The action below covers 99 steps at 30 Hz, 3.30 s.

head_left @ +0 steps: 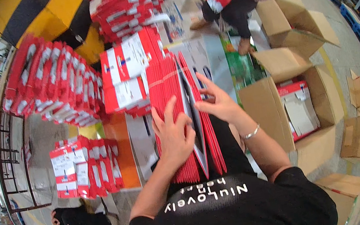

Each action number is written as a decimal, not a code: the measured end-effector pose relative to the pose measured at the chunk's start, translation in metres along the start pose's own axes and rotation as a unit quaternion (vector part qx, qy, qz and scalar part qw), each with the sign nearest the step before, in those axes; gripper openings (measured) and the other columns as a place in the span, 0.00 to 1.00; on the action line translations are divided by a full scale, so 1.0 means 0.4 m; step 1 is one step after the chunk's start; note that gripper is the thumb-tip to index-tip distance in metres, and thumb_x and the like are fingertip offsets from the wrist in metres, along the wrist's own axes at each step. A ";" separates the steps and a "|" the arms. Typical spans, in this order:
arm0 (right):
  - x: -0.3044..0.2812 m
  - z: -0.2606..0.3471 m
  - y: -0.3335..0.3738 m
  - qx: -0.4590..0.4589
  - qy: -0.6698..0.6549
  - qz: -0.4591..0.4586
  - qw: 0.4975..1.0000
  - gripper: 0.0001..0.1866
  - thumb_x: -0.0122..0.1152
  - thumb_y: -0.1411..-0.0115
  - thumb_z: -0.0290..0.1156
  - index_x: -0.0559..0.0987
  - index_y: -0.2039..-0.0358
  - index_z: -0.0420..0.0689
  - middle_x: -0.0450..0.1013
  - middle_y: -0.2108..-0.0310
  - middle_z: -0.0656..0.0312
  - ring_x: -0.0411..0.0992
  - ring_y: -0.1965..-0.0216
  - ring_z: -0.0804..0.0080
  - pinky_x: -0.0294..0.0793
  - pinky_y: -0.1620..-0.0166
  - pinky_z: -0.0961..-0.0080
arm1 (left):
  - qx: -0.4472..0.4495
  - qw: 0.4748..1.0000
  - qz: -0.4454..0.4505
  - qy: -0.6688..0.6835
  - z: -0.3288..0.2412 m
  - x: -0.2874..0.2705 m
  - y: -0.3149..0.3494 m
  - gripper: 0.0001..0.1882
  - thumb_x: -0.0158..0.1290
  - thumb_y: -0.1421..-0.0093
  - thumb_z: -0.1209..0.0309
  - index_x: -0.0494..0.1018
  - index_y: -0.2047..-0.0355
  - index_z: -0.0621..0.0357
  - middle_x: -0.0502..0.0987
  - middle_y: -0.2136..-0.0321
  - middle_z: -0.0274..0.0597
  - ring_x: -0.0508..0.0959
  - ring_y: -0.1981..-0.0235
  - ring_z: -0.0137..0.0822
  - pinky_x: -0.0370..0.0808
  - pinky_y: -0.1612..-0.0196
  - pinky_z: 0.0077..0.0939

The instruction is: Sort red cardboard folders and place them into shipping boxes.

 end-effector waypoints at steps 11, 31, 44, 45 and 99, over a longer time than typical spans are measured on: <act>0.006 0.003 0.028 0.068 -0.059 0.020 0.996 0.45 0.71 0.38 0.41 0.57 0.26 0.52 0.70 0.44 0.49 0.74 0.56 0.73 0.79 0.61 0.77 | -0.043 0.999 0.029 -0.007 -0.026 0.005 0.003 0.23 0.66 0.48 0.51 0.71 0.67 0.54 0.57 0.32 0.54 0.45 0.31 0.75 0.41 0.34 0.76; 0.006 0.013 0.028 0.132 -0.109 0.026 0.985 0.43 0.72 0.39 0.39 0.60 0.27 0.50 0.69 0.43 0.51 0.71 0.50 0.72 0.78 0.54 0.76 | -0.055 0.997 0.020 -0.040 -0.025 0.015 -0.005 0.24 0.63 0.51 0.61 0.71 0.55 0.55 0.52 0.31 0.57 0.46 0.33 0.78 0.44 0.36 0.78; 0.077 0.247 0.037 -0.300 0.576 0.328 0.686 0.50 0.70 0.58 0.21 0.67 0.31 0.58 0.54 0.27 0.55 0.48 0.25 0.50 0.50 0.26 0.52 | -0.093 0.980 -0.138 0.107 0.108 0.004 0.036 0.34 0.59 0.38 0.64 0.60 0.36 0.62 0.61 0.36 0.61 0.62 0.34 0.58 0.59 0.32 0.48; 0.076 0.249 0.028 -0.303 0.576 0.331 0.684 0.50 0.70 0.58 0.21 0.67 0.31 0.58 0.54 0.27 0.55 0.48 0.25 0.50 0.50 0.26 0.52 | -0.108 0.981 -0.132 0.095 0.124 0.009 0.037 0.34 0.60 0.38 0.64 0.61 0.36 0.63 0.61 0.37 0.62 0.63 0.34 0.58 0.60 0.32 0.47; -0.291 -0.371 0.200 0.339 0.030 -0.194 0.920 0.44 0.55 0.39 0.69 0.82 0.50 0.33 0.81 0.54 0.48 0.80 0.54 0.59 0.77 0.48 0.62 | -0.365 0.685 0.071 0.626 0.346 0.234 0.054 0.36 0.46 0.30 0.42 0.61 0.33 0.56 0.72 0.40 0.46 0.78 0.45 0.40 0.80 0.47 0.37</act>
Point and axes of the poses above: each hand's wrist, its own y-axis away from the middle knuckle, its own x-axis out of the palm, z = x × y, the point moved 3 cm from there along -y, towards the middle knuckle
